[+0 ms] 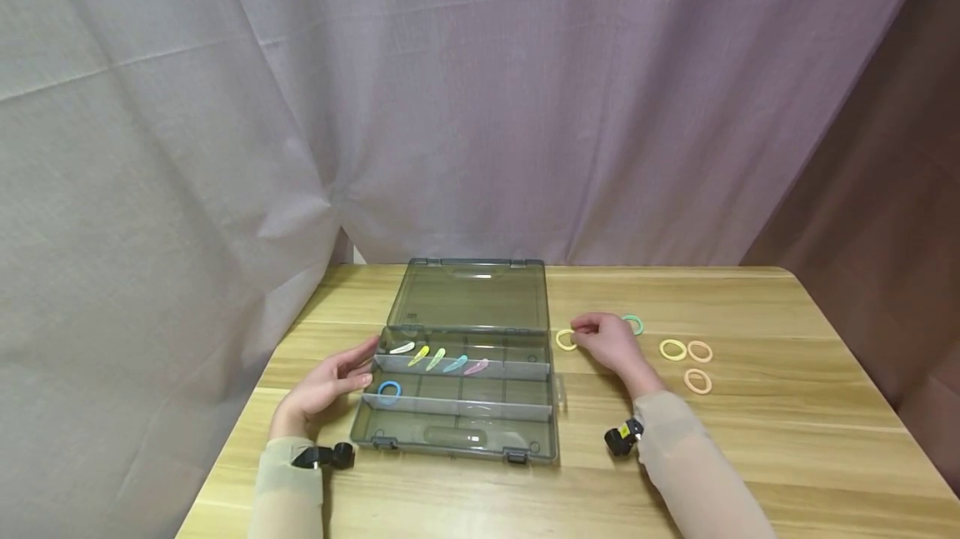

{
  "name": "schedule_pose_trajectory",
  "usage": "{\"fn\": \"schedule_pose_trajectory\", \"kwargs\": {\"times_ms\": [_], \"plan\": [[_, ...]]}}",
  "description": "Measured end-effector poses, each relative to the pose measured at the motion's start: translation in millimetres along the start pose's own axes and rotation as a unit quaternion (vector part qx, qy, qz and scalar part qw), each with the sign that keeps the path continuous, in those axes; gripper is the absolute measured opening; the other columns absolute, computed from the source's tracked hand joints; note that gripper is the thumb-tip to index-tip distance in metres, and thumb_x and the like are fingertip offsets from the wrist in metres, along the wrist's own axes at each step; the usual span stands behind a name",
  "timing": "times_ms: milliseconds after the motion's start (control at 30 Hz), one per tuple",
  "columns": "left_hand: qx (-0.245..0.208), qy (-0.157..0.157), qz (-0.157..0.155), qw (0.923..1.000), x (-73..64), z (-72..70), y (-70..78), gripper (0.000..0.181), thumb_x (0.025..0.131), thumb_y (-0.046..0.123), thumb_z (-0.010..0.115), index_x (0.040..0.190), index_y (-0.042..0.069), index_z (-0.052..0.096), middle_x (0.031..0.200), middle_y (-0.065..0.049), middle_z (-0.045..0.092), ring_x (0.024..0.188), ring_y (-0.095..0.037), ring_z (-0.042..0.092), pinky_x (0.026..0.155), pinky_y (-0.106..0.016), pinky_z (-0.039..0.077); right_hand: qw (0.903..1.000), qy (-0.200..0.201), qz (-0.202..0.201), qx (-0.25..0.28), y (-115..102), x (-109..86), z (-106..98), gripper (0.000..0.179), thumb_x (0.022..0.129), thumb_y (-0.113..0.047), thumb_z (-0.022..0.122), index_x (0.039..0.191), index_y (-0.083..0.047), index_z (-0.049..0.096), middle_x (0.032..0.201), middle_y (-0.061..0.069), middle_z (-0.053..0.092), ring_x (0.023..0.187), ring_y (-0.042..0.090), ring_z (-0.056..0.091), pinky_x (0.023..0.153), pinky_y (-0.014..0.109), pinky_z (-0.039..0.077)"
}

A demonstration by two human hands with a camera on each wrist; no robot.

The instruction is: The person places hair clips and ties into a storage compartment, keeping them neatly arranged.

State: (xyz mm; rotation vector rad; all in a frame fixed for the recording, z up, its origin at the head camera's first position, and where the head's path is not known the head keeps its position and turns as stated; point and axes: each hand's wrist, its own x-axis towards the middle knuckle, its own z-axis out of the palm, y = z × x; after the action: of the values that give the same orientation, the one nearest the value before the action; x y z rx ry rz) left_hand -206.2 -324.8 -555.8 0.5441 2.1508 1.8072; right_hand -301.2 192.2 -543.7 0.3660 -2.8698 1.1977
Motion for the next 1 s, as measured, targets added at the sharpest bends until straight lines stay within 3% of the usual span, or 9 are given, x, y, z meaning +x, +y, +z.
{"fn": "schedule_pose_trajectory", "kwargs": {"times_ms": [300, 733, 1000], "plan": [[0.005, 0.001, -0.002, 1.0000, -1.0, 0.4, 1.2, 0.074, 0.104, -0.002, 0.063, 0.165, -0.009, 0.021, 0.172, -0.028, 0.018, 0.153, -0.050, 0.031, 0.117, -0.019, 0.037, 0.9997, 0.009, 0.007, -0.021, 3.1, 0.7, 1.7, 0.022, 0.096, -0.017, 0.078, 0.112, -0.002, 0.081, 0.098, 0.007, 0.080, 0.095, 0.027, 0.073, 0.092, 0.045, 0.056], [0.006, 0.004, -0.003, 1.0000, -1.0, 0.7, 1.2, 0.074, 0.105, 0.000, 0.063, 0.165, -0.008, 0.022, 0.172, -0.029, 0.018, 0.153, -0.050, 0.031, 0.119, -0.021, 0.036, 0.9994, 0.026, 0.019, -0.012, 5.1, -2.5, 3.9, 0.019, 0.096, -0.015, 0.076, 0.109, -0.002, 0.081, 0.098, 0.009, 0.081, 0.093, 0.025, 0.074, 0.088, 0.041, 0.058], [0.005, 0.004, -0.006, 1.0000, -1.3, 1.0, 2.3, 0.074, 0.105, 0.000, 0.063, 0.166, -0.007, 0.022, 0.172, -0.027, 0.018, 0.153, -0.049, 0.031, 0.123, -0.030, 0.034, 0.9993, 0.028, 0.024, 0.000, 4.4, -7.2, 2.6, 0.020, 0.098, -0.014, 0.075, 0.111, 0.000, 0.080, 0.104, 0.013, 0.080, 0.098, 0.029, 0.075, 0.088, 0.042, 0.059]]}}
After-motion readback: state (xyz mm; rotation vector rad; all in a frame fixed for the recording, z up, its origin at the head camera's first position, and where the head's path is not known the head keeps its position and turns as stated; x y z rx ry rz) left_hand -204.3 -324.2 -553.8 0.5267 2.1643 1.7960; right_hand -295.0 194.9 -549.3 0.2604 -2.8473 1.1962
